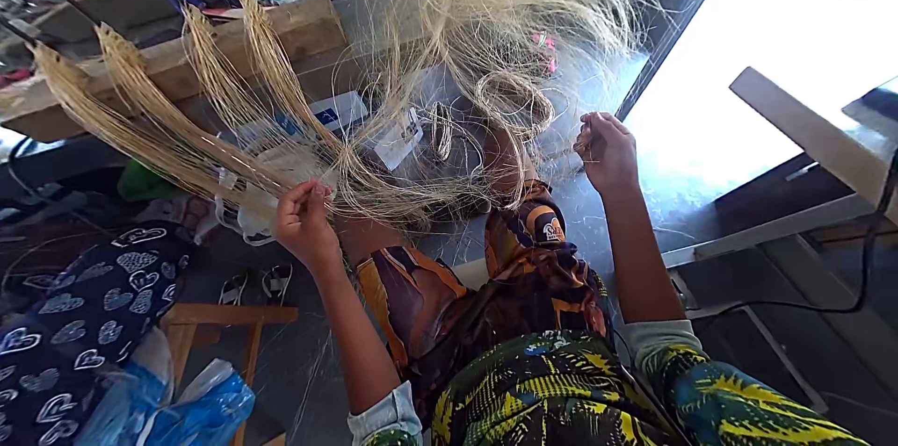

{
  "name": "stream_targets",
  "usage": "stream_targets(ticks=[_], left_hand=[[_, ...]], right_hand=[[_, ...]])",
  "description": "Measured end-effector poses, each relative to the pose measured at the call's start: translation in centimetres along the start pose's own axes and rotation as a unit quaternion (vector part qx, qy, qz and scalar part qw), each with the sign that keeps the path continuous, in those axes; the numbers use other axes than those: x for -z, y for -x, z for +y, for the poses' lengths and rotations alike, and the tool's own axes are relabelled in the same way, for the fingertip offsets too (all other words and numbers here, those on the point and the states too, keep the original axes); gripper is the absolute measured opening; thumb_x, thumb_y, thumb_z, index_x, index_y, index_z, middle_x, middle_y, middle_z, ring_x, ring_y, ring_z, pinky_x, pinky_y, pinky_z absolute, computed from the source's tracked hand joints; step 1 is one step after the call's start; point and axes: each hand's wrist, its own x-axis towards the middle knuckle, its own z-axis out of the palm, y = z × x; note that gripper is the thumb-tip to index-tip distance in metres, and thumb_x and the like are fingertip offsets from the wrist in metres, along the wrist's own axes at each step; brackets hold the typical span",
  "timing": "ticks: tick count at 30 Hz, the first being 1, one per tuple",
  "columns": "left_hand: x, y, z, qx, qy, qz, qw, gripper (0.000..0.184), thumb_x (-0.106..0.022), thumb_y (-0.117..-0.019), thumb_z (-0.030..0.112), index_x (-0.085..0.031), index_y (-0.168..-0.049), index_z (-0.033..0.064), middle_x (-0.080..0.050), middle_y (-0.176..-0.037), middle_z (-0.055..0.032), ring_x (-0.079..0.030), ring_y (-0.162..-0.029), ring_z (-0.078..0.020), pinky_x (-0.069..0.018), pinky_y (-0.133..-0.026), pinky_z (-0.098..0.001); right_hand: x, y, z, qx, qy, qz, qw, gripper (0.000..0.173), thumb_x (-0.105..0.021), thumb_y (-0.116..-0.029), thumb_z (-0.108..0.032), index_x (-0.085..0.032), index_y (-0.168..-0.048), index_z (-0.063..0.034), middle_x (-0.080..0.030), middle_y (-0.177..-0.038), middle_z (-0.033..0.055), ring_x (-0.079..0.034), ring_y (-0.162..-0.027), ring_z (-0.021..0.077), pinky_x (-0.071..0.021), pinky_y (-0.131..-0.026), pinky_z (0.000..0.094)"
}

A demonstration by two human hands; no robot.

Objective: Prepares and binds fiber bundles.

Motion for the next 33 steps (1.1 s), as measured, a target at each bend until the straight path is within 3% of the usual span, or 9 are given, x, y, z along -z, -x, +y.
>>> stream_targets(ticks=[8,10,13,15,17,20,22,26,33], left_hand=[[-0.8,0.5,-0.3,0.015,-0.003,0.001,1.000,0.015,-0.064,-0.0970,0.002,-0.066,-0.111,-0.0030,-0.068,-0.095,0.0000,-0.066,-0.084,-0.0052,-0.0565,-0.081,-0.0247],[-1.8,1.7,0.4,0.051,-0.054,-0.008,0.997,0.024,-0.063,-0.0999,0.012,-0.064,-0.119,-0.0022,-0.068,-0.107,-0.0059,-0.066,-0.095,-0.0096,-0.0553,-0.087,-0.0288],[-3.7,5.3,3.6,0.038,-0.159,-0.047,0.985,0.054,-0.059,-0.1015,0.031,-0.052,-0.142,-0.0038,-0.049,-0.145,-0.0246,-0.047,-0.133,-0.0318,-0.0423,-0.106,-0.0483],[-5.2,9.0,5.9,-0.024,-0.158,-0.056,0.986,0.050,-0.057,-0.1020,0.032,-0.056,-0.136,-0.0053,-0.050,-0.144,-0.0245,-0.046,-0.135,-0.0309,-0.0425,-0.107,-0.0467],[-7.2,12.7,7.6,-0.065,-0.131,-0.090,0.985,0.032,-0.057,-0.1030,0.024,-0.066,-0.118,-0.0035,-0.063,-0.122,-0.0169,-0.058,-0.118,-0.0214,-0.0493,-0.098,-0.0385],[-10.6,15.9,8.7,-0.039,-0.134,-0.218,0.966,0.019,-0.060,-0.0971,0.015,-0.074,-0.098,0.0011,-0.071,-0.090,-0.0091,-0.067,-0.086,-0.0182,-0.0549,-0.080,-0.0394],[-11.5,16.9,8.1,0.012,-0.173,-0.271,0.947,0.016,-0.064,-0.0934,0.016,-0.076,-0.092,0.0052,-0.068,-0.087,-0.0072,-0.066,-0.075,-0.0156,-0.0560,-0.068,-0.0344],[-11.0,16.0,6.1,0.069,-0.250,-0.331,0.907,0.014,-0.069,-0.0933,0.017,-0.077,-0.096,0.0058,-0.063,-0.094,-0.0115,-0.061,-0.074,-0.0209,-0.0525,-0.068,-0.0388],[-12.0,17.3,5.3,0.094,-0.283,-0.392,0.870,0.019,-0.067,-0.0947,0.022,-0.078,-0.103,0.0077,-0.068,-0.090,-0.0099,-0.064,-0.076,-0.0234,-0.0532,-0.071,-0.0437]], right_hand=[[-0.3,-0.3,0.1,0.003,0.007,0.004,1.000,0.027,-0.042,-0.1089,-0.017,-0.066,-0.097,-0.0107,-0.065,-0.073,-0.0047,-0.061,-0.060,0.0028,-0.0548,-0.059,0.0183],[-0.4,1.9,-0.6,0.054,0.180,-0.063,0.980,0.024,-0.041,-0.1094,-0.020,-0.063,-0.113,-0.0107,-0.067,-0.091,-0.0018,-0.064,-0.075,0.0042,-0.0564,-0.074,0.0220],[-2.6,5.3,-3.2,0.085,0.503,-0.138,0.849,0.044,-0.064,-0.1010,-0.023,-0.054,-0.140,-0.0045,-0.052,-0.143,0.0214,-0.065,-0.113,0.0343,-0.0563,-0.089,0.0528],[-3.9,7.3,-4.8,0.075,0.581,-0.150,0.797,0.062,-0.075,-0.0944,-0.028,-0.049,-0.147,-0.0064,-0.036,-0.156,0.0262,-0.060,-0.118,0.0436,-0.0542,-0.088,0.0611],[-4.2,8.8,-6.2,0.101,0.592,-0.136,0.788,0.055,-0.073,-0.0951,-0.029,-0.054,-0.142,-0.0072,-0.034,-0.159,0.0231,-0.061,-0.120,0.0381,-0.0557,-0.091,0.0547],[-3.2,9.6,-7.2,0.191,0.559,-0.072,0.804,0.034,-0.068,-0.0978,-0.023,-0.064,-0.125,-0.0025,-0.040,-0.154,0.0216,-0.069,-0.107,0.0224,-0.0623,-0.084,0.0375],[-2.4,9.4,-7.6,0.221,0.530,-0.034,0.818,0.027,-0.064,-0.0999,-0.019,-0.064,-0.119,-0.0001,-0.048,-0.143,0.0202,-0.071,-0.088,0.0148,-0.0641,-0.072,0.0304],[-1.1,9.4,-7.6,0.158,0.486,-0.097,0.854,0.019,-0.053,-0.1044,-0.016,-0.064,-0.108,-0.0010,-0.069,-0.096,0.0086,-0.064,-0.059,0.0080,-0.0577,-0.054,0.0253],[0.4,8.4,-4.5,-0.029,0.534,-0.225,0.814,0.015,-0.057,-0.0994,-0.007,-0.066,-0.087,-0.0029,-0.066,-0.068,0.0066,-0.064,-0.055,0.0152,-0.0566,-0.055,0.0356]])
